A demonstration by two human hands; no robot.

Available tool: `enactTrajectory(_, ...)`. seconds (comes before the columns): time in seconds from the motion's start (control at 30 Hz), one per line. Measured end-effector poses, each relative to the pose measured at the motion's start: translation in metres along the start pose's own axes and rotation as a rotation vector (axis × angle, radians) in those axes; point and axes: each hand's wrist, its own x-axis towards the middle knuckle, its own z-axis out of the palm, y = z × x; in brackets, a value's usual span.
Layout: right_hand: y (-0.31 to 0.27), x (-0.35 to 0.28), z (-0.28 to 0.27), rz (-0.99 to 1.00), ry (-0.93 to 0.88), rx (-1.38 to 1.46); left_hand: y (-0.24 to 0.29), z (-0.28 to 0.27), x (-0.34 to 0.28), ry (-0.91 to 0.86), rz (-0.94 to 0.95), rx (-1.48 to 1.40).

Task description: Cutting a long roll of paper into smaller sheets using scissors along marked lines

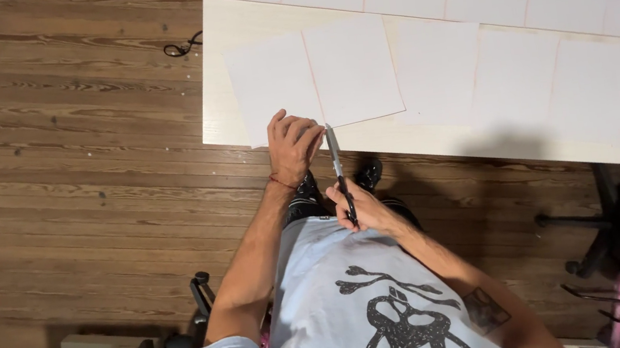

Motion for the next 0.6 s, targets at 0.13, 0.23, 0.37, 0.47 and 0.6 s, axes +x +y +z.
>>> enactTrajectory(0.13, 0.001, 0.002, -0.002, 0.01, -0.01, 0.028, -0.004, 0.005, -0.003, 0.055, 0.044, 0.011)
enactTrajectory(0.23, -0.004, -0.002, 0.0, 0.029, 0.01, 0.024, -0.007, 0.008, -0.006, 0.071, 0.056, -0.004)
enactTrajectory(0.37, -0.011, -0.004, -0.004, 0.027, 0.008, -0.007, -0.003, 0.003, 0.0, 0.106, 0.079, -0.011)
enactTrajectory(0.47, -0.014, -0.006, -0.002, 0.033, 0.014, -0.009, -0.002, 0.002, 0.0, 0.115, 0.093, -0.023)
enactTrajectory(0.6, -0.017, -0.005, 0.0, 0.052, 0.017, -0.005, -0.001, 0.002, -0.001, 0.12, 0.101, -0.016)
